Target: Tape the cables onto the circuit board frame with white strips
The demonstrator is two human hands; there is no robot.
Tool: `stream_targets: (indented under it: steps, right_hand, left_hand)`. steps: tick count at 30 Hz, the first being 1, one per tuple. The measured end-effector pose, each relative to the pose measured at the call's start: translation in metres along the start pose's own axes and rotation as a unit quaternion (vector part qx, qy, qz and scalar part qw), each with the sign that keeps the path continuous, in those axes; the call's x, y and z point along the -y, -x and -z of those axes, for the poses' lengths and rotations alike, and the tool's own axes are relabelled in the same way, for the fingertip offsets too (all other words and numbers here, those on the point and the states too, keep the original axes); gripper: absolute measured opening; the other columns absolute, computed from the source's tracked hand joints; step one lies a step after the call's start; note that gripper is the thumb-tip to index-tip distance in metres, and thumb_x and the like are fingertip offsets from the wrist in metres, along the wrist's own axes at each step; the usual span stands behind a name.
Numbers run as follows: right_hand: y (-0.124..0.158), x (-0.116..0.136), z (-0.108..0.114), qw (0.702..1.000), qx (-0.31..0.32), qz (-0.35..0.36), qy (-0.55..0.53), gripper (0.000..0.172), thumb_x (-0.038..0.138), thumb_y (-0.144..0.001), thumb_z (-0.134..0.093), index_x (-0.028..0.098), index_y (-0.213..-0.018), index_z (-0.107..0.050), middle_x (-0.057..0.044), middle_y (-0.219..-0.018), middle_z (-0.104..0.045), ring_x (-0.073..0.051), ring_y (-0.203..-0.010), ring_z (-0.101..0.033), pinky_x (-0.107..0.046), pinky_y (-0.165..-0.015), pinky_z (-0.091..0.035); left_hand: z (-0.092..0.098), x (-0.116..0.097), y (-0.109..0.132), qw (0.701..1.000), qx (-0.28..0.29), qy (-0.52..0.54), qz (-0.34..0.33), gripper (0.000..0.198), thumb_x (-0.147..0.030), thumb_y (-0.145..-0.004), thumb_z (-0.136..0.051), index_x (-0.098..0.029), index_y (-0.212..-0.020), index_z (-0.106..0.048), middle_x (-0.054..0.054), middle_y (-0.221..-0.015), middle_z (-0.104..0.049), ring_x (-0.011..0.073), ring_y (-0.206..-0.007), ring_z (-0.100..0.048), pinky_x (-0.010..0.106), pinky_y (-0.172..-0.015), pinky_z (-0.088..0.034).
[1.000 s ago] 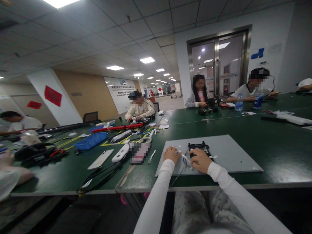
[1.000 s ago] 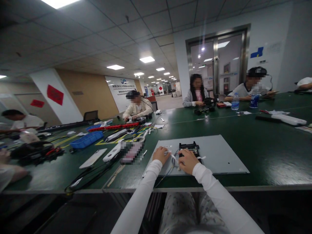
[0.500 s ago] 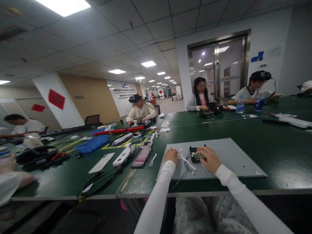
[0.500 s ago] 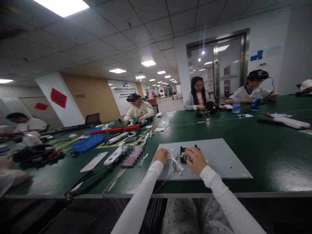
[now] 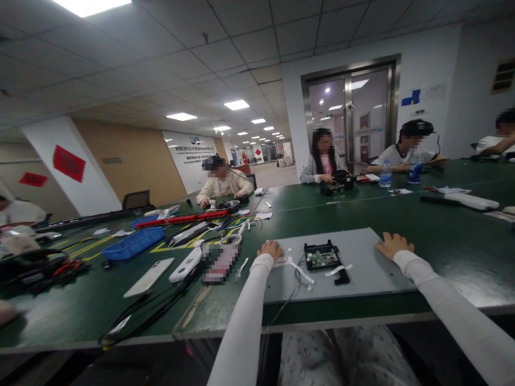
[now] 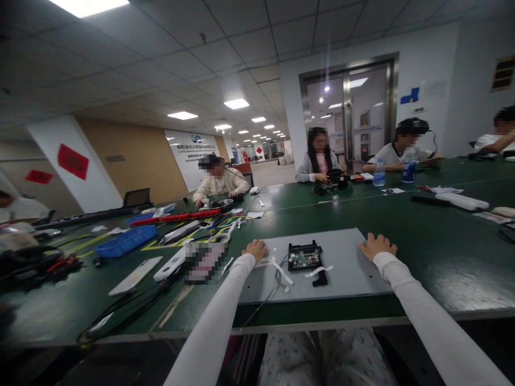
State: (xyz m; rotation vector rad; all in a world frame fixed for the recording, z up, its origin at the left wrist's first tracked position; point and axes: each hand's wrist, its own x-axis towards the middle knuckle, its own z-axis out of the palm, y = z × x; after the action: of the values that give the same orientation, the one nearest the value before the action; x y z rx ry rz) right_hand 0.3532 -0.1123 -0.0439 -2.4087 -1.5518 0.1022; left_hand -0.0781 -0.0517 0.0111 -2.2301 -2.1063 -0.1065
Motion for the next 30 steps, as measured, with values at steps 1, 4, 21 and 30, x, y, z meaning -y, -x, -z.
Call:
stream_targets:
  steps: [1, 4, 21, 30]
  right_hand:
    - [0.0, 0.001, 0.0, 1.0, -0.009, 0.011, 0.007, 0.052, 0.052, -0.074, -0.034, 0.018, -0.113, -0.043, -0.016, -0.11, -0.043, -0.032, -0.103, -0.039, -0.048, -0.075, -0.03]
    - [0.002, 0.009, 0.002, 0.997, -0.027, 0.068, 0.033, 0.042, 0.044, -0.078, -0.033, 0.017, -0.107, -0.047, -0.015, -0.105, -0.045, -0.03, -0.1, -0.041, -0.044, -0.074, -0.032]
    - [0.016, 0.029, 0.007, 0.985, -0.09, 0.112, 0.092, 0.031, 0.03, -0.081, -0.034, 0.014, -0.101, -0.052, -0.016, -0.094, -0.047, -0.026, -0.088, -0.047, -0.036, -0.07, -0.034]
    - [0.031, 0.031, 0.005, 0.989, -0.062, 0.094, 0.094, 0.034, 0.032, -0.083, -0.03, 0.015, -0.105, -0.049, -0.018, -0.099, -0.046, -0.029, -0.089, -0.047, -0.038, -0.066, -0.037]
  left_hand:
    - [-0.002, 0.001, -0.003, 1.0, 0.001, -0.002, 0.001, 0.038, -0.043, -0.081, -0.031, -0.028, -0.113, -0.043, 0.005, -0.126, -0.038, 0.0255, -0.115, -0.032, 0.045, -0.087, -0.031]
    - [-0.005, 0.004, -0.01, 1.0, 0.009, -0.01, -0.006, 0.041, -0.045, -0.081, -0.03, -0.029, -0.118, -0.039, 0.004, -0.131, -0.032, 0.0249, -0.119, -0.028, 0.044, -0.09, -0.028]
    - [0.006, 0.012, -0.039, 0.999, 0.01, -0.04, -0.015, 0.046, -0.048, -0.08, -0.027, -0.019, -0.11, -0.046, 0.01, -0.117, -0.046, 0.0238, -0.108, -0.041, 0.034, -0.083, -0.034]
    - [0.009, 0.019, -0.011, 0.998, -0.003, -0.055, -0.041, 0.044, -0.046, -0.082, -0.026, -0.018, -0.108, -0.049, 0.01, -0.115, -0.045, 0.022, -0.106, -0.041, 0.034, -0.085, -0.033]
